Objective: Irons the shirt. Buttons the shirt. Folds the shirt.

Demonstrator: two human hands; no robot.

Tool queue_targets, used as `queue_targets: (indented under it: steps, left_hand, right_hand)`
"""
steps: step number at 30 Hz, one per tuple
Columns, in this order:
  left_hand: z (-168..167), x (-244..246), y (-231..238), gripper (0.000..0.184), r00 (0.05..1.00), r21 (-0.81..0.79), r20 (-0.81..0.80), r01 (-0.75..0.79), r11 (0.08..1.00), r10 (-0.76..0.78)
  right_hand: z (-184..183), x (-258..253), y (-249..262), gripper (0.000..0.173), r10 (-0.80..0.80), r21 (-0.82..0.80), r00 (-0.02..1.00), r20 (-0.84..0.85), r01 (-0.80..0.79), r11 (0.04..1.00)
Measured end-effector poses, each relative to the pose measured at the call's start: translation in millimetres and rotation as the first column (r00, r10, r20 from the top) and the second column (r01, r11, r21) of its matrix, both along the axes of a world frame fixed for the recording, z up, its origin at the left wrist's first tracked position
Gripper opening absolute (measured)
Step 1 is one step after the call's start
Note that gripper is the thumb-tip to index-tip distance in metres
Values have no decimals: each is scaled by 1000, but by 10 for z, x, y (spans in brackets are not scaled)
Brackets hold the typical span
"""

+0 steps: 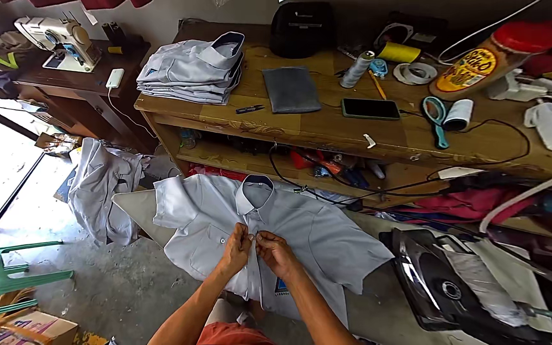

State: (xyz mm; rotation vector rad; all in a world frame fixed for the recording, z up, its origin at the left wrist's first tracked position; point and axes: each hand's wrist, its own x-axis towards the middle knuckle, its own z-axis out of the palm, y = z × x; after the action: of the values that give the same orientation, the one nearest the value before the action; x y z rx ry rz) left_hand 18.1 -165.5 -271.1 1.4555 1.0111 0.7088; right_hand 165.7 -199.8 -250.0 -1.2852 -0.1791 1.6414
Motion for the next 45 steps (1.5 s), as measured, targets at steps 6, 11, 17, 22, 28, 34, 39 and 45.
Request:
queue_targets:
  steps: [6,11,17,22,28,34,39,45]
  left_hand:
    - [353,-146,446,34,887,215,-457,180,960,-64]
    - [379,-1044,1416,68,490,307,-846,131,943,207]
    - [609,-1347,1871,30,378,285,-913,314,906,156]
    - [558,-972,2302,33,422,468,-814,67,881,400]
    - [435,-365,1205,31,839,-166,-499,155,974,-219]
    - [219,-222,730,37,798,-59,-535,293,954,-278]
    - [228,-59,760,44,781,-22,-522,389,921,-343]
    - [289,0,535,31,715,10,-687,187,982,-129]
  right_hand:
    - [65,555,70,25,79,146,539,839,-362,920]
    - [74,1969,135,61,266,-314,-193,944,-290,904]
    - [401,2466,326,22,275,-394,-332,902,-375,839]
    - [615,2268,1069,37,234,-281,-289,928,-131,951]
    - [316,846,879,30,334,-108,293,896,-586,803]
    - [173,89,636,64,616,-527,-73,784,-603,599]
    - [188,48,659,45,601,-549,-111,792,-563,618]
    - [36,324,593,21,541,-265,368,757,-583,768]
